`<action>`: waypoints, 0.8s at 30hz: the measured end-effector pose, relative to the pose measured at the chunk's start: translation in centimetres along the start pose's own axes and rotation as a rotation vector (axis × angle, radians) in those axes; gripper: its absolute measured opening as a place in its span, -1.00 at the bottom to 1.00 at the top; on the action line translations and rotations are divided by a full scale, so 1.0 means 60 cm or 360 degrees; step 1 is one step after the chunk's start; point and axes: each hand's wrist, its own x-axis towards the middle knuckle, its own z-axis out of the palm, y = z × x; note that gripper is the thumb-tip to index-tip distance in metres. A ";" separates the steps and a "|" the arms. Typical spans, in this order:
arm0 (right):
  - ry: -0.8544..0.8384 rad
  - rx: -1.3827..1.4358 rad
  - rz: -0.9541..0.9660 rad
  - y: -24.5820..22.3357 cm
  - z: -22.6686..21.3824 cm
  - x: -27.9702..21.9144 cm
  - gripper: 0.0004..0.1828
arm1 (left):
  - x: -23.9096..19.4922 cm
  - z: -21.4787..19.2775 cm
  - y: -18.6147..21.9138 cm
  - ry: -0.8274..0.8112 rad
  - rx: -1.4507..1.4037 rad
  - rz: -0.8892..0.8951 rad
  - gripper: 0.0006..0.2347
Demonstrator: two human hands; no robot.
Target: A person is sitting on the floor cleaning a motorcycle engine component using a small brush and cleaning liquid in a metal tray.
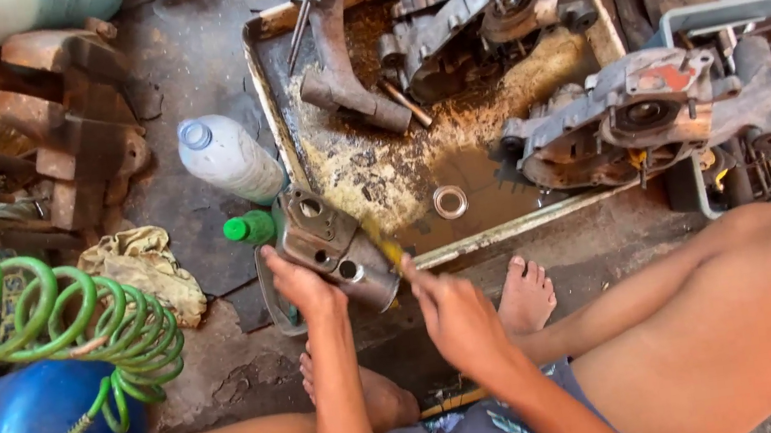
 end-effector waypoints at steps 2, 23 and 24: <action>-0.0030 0.0081 0.0020 -0.007 -0.001 0.002 -0.55 | -0.008 -0.004 0.004 0.0010 0.0036 0.0023 -0.47; -0.0335 0.0392 0.0278 -0.054 -0.015 0.021 -0.49 | 0.030 -0.014 -0.038 -0.0053 0.0364 0.0542 -0.56; -0.0431 0.0393 0.0340 -0.065 -0.027 0.001 -0.46 | 0.029 -0.024 -0.045 -0.0035 0.0359 0.0546 -0.57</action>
